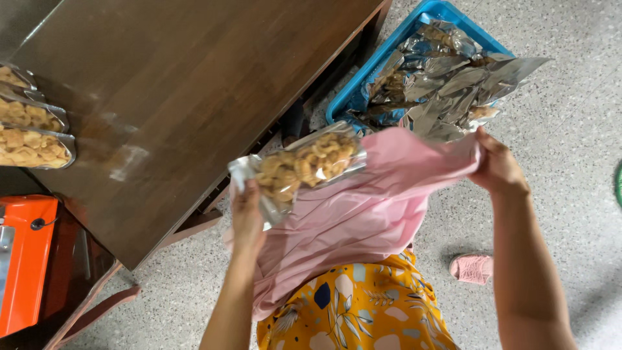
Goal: The person sits on the floor and repeatedly takes small transparent snack bags from a blue basket. They wipe each bag with a pink cloth and place it on a wooden table. The process is repeated for multiple bags throughout the clip.
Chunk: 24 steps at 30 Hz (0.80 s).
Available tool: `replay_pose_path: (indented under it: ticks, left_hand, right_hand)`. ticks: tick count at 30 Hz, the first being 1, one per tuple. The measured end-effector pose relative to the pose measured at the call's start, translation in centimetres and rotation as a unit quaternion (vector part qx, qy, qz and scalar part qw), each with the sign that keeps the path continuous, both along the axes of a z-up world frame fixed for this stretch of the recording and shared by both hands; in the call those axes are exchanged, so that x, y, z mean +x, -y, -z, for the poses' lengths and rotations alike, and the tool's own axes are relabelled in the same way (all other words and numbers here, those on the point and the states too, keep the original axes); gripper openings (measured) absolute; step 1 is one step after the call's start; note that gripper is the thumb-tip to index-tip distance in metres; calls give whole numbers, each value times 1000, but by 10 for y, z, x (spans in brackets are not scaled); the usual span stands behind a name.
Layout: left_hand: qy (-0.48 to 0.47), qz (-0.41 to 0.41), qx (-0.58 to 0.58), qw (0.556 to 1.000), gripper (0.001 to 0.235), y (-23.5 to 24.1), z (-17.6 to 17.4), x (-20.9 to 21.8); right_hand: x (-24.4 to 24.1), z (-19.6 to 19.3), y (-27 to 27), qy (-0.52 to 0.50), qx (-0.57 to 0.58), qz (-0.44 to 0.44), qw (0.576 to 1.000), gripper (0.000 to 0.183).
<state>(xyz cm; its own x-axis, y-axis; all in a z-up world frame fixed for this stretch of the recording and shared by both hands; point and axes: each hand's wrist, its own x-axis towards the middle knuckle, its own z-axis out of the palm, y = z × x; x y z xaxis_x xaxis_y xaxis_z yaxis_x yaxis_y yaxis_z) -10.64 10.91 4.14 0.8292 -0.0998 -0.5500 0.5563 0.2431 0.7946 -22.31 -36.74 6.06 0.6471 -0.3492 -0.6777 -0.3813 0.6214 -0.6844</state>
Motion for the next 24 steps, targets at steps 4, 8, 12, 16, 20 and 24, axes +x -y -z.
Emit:
replay_pose_path:
  ticks: [4,8,12,16,20,24]
  left_hand:
    - [-27,9,-7,1000,39,45,15,-16]
    - [64,48,-93,992,36,61,24,-33]
    - [53,70,7,996,31,60,22,-49]
    - [94,76,49,992,28,46,34,-56]
    - [77,38,0,996,25,40,49,-52]
    - [40,25,-8,999,22,36,46,-51]
  right_hand:
    - [-68,-8,21,178,6,-1,984,55]
    - [-104,-11,0,292,-5,57,955,45]
    - [-58,18,-116,319,-132,-160,925,36]
    - [46,17,-272,278,-617,-378,632,27]
    - [74,28,-265,312,-745,-332,487,37]
    - [99,89,-193,207,-725,-320,574,34]
